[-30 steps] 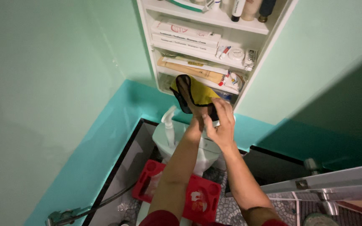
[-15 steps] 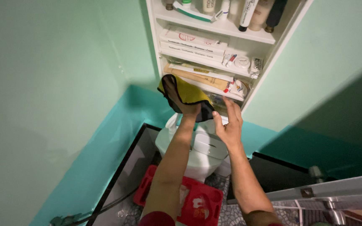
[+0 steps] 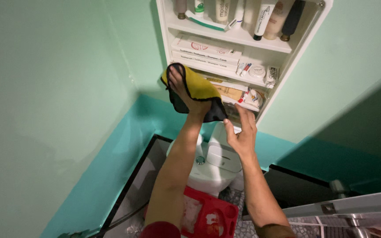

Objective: The person organizes small bathroom items by picking them from a red tray on the toilet, wiping each with a yellow cloth, and placing them into a wall-mounted cabinet. The person also wipes the cabinet interior and a tissue dispenser, then moves the dispenser to the sink.

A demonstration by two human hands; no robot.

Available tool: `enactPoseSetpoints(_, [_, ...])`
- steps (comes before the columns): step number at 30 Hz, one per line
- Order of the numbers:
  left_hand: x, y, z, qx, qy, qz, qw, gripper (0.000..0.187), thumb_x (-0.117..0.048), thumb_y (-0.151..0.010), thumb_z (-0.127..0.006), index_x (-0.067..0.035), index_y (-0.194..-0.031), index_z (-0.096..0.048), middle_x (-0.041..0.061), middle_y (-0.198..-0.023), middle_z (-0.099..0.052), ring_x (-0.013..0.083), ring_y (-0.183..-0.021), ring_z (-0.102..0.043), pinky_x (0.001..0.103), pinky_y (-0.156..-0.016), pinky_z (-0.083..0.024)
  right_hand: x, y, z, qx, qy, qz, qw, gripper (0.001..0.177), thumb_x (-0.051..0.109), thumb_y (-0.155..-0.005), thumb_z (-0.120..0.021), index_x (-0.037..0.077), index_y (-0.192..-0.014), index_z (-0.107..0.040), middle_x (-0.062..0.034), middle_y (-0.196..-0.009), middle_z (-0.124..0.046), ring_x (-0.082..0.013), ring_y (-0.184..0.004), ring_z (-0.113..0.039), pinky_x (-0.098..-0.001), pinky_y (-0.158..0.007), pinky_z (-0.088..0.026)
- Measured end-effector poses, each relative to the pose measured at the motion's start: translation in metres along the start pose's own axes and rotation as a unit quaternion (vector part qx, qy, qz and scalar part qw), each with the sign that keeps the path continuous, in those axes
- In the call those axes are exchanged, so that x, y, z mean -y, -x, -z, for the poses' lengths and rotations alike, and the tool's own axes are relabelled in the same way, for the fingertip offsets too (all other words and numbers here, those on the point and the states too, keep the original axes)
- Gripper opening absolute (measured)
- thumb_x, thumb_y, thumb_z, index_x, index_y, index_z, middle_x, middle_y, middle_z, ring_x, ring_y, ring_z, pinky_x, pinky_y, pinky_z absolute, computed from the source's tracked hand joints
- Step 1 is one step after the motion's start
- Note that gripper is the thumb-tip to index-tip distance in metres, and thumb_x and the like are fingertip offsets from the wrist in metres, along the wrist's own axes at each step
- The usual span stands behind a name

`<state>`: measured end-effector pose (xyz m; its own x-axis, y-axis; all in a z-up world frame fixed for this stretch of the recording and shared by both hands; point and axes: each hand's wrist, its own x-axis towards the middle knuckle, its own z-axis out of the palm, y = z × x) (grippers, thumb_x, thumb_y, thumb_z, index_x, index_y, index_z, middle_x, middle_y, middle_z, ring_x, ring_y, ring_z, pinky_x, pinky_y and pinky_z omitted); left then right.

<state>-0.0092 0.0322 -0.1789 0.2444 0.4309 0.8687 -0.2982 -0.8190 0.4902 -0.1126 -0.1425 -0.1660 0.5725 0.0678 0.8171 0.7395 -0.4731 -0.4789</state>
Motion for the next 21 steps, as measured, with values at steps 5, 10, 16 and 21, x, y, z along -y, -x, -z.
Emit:
enactPoseSetpoints(5, [-0.008, -0.010, 0.000, 0.014, -0.022, -0.015, 1.000, 0.103, -0.057, -0.089, -0.061, 0.002, -0.163, -0.022, 0.026, -0.172, -0.009, 0.0479, -0.162, -0.010, 0.059, -0.133, -0.011, 0.001, -0.002, 0.002, 0.001, -0.010, -0.006, 1.000, 0.050, 0.008, -0.088, -0.076, -0.001, -0.135, -0.061, -0.0234, -0.127, -0.065, -0.0401, -0.120, -0.063, -0.0439, -0.105, -0.049])
enactPoseSetpoints(10, [-0.010, -0.014, -0.001, 0.035, -0.049, 0.000, 0.998, 0.104, -0.057, -0.089, -0.060, 0.004, -0.163, -0.021, 0.028, -0.171, -0.009, 0.0486, -0.160, -0.012, 0.058, -0.131, -0.014, 0.000, -0.003, 0.001, -0.001, -0.008, -0.007, 1.000, 0.050, 0.008, -0.088, -0.077, -0.001, -0.135, -0.062, -0.0230, -0.127, -0.066, -0.0396, -0.119, -0.063, -0.0433, -0.104, -0.050])
enactPoseSetpoints(16, [-0.014, -0.017, 0.001, 0.029, -0.053, -0.017, 0.998, 0.101, -0.056, -0.091, -0.061, 0.002, -0.163, -0.022, 0.027, -0.171, -0.010, 0.0486, -0.159, -0.014, 0.058, -0.131, -0.016, 0.000, -0.001, 0.000, -0.005, -0.008, -0.012, 1.000, 0.051, 0.008, -0.086, -0.078, -0.001, -0.135, -0.062, -0.0234, -0.126, -0.065, -0.0399, -0.118, -0.063, -0.0434, -0.103, -0.050])
enactPoseSetpoints(21, [-0.025, -0.033, 0.000, 0.038, -0.054, -0.014, 0.998, 0.102, -0.057, -0.087, -0.063, -0.001, -0.163, -0.023, 0.026, -0.171, -0.013, 0.0483, -0.158, -0.017, 0.058, -0.128, -0.019, 0.000, -0.003, 0.002, -0.001, -0.001, -0.009, 1.000, 0.051, 0.009, -0.086, -0.079, 0.000, -0.134, -0.063, -0.0223, -0.125, -0.066, -0.0394, -0.117, -0.063, -0.0430, -0.102, -0.050])
